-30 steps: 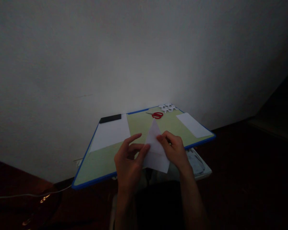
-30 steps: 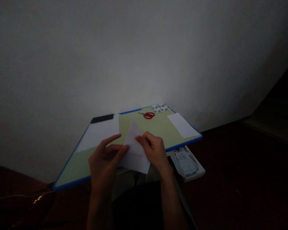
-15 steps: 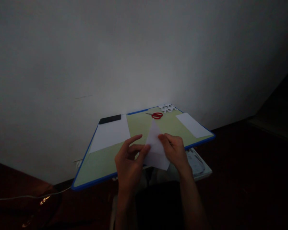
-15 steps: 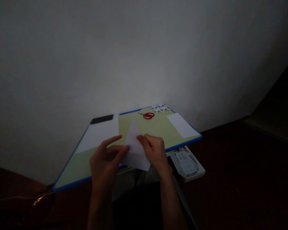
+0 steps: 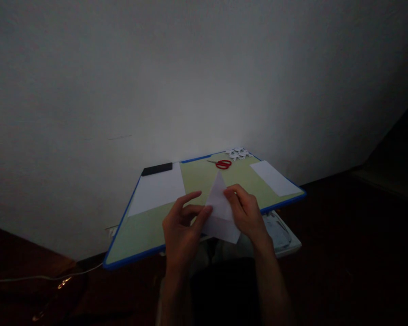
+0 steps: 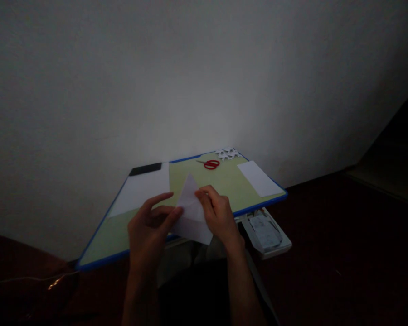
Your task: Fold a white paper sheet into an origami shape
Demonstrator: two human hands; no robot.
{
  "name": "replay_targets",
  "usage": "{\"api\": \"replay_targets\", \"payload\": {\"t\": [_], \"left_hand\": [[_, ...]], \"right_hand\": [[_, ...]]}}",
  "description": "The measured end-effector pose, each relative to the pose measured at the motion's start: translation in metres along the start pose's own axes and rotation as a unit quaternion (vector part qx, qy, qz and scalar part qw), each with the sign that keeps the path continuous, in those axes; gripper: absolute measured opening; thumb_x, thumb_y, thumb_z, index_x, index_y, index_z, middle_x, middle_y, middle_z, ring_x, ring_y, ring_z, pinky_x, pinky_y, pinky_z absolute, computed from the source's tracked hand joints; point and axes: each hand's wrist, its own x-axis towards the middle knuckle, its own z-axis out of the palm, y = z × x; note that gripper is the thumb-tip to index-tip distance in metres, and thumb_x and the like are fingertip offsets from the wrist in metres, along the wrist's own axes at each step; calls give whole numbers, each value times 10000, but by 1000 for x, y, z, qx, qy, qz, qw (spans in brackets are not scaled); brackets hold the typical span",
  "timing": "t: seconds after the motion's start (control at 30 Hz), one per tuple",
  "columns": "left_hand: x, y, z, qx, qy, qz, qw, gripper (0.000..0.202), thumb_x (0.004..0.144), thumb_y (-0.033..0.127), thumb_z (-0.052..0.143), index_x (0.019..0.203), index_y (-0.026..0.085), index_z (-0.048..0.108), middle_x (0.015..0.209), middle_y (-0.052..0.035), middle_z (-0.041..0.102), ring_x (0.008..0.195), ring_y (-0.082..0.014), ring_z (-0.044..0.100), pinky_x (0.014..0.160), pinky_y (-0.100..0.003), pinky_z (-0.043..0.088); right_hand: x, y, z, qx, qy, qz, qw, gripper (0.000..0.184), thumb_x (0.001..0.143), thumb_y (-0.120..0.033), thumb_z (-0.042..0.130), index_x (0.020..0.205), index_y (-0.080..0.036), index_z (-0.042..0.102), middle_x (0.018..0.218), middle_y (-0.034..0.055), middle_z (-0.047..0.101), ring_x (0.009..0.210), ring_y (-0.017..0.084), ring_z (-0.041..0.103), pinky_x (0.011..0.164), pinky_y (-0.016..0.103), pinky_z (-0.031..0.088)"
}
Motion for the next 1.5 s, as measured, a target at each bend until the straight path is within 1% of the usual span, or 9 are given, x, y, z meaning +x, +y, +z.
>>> {"api": "replay_targets", "payload": {"t": [0.2,0.43,0.6,0.77,0.87,0.97,1.1,1.3,1.5], "left_hand": [[2,-8,-9,53,-82,12,995,386,822,220,875,1194,216,772,752,10,816,729,-172,797,725,-249,630],[1,-4,-9,69,-115,18,991,434,845,249,855,1268,222,758,770,-6,819,742,-192,795,770,-290,628],[3,-6,-11,69,-130,15,989,433,846,243,855,1268,222,758,764,-2,815,736,-183,791,755,-274,616],[3,-7,-10,41,-97,10,994,435,838,248,874,1255,220,755,762,1,816,722,-176,790,712,-257,614],[3,-7,-8,22,-61,9,998,424,837,262,880,1238,214,752,760,0,813,721,-180,789,690,-257,618],[4,-8,-10,13,-40,11,999,420,838,284,882,1229,204,749,769,-6,808,733,-184,786,700,-267,627],[4,-10,-19,59,-98,17,993,354,858,282,866,1195,219,782,799,-12,801,750,-184,774,732,-277,627],[1,-11,-21,91,-113,66,987,125,922,292,820,1025,221,826,996,-53,825,907,-207,760,837,-300,592],[0,-10,-18,88,-76,112,987,64,935,249,797,878,221,809,840,-19,785,788,-178,719,739,-276,550]], "right_hand": [[-2,-2,-7,52,-21,1,998,299,1064,-437,589,863,-222,646,721,-33,591,658,146,540,609,260,412],[-1,-11,-2,97,74,-1,993,167,1002,-379,684,960,-231,748,944,39,762,780,184,657,656,278,490],[0,-6,-5,85,96,-15,992,245,1022,-390,679,862,-232,777,828,25,750,750,183,656,661,289,486],[-2,-3,-11,117,38,-28,992,180,976,-381,743,1065,-240,811,952,49,779,862,208,697,746,315,552],[-3,-3,-12,154,7,-36,987,271,912,-328,803,1169,-243,806,994,57,788,879,213,715,799,343,596],[-2,-4,-11,160,18,-25,987,227,877,-299,831,1100,-251,830,954,49,808,830,204,731,765,335,614],[-2,-7,-9,131,28,-23,991,105,889,-291,840,988,-256,845,902,41,813,817,206,739,756,335,609],[-6,-21,-9,79,-53,-98,991,81,960,-228,797,1004,-268,852,913,22,825,847,192,758,773,323,591],[-10,-33,-9,13,-63,-98,993,53,958,-215,796,916,-247,804,861,-6,807,804,175,754,768,304,576]]}}
